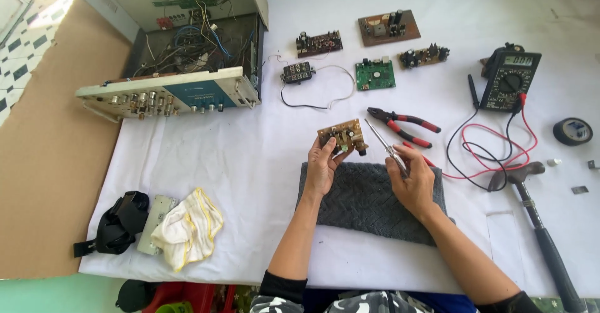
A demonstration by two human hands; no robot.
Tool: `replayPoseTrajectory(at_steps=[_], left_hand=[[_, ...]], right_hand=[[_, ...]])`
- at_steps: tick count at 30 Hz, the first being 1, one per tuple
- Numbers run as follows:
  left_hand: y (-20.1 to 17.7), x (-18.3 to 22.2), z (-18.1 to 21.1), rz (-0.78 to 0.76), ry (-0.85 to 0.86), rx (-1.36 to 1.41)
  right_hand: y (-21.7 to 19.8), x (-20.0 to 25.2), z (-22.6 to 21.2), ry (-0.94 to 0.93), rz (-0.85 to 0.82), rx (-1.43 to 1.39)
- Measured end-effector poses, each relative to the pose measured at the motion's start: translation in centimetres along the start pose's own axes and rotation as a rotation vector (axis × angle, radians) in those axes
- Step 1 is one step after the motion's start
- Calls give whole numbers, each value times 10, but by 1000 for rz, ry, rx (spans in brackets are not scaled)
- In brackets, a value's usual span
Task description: Inspecting and cleaning components on a small circuit board using a probe and tweezers at a repair bench.
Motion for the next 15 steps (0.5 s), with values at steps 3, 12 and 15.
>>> replayPoseTrajectory(at_steps=[3, 12, 15], left_hand=[[4, 3, 13, 12, 41, -58], [10, 11, 41, 96, 180, -142], [10, 15, 53, 104, 238, -211]], right_hand=[[-3, 2, 5, 50, 20, 11], [-8, -30, -27, 185, 67, -192], [-20, -40, -23, 259, 78, -339]])
Point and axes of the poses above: each hand's wrist, its own x-axis away from the middle knuckle, its own y-axis out of the palm, z = x × y, the point moved 3 cm from there along -x, towards the middle knuckle, and after that the axes turned 15 degrees about -x, right-handed, at the moved point
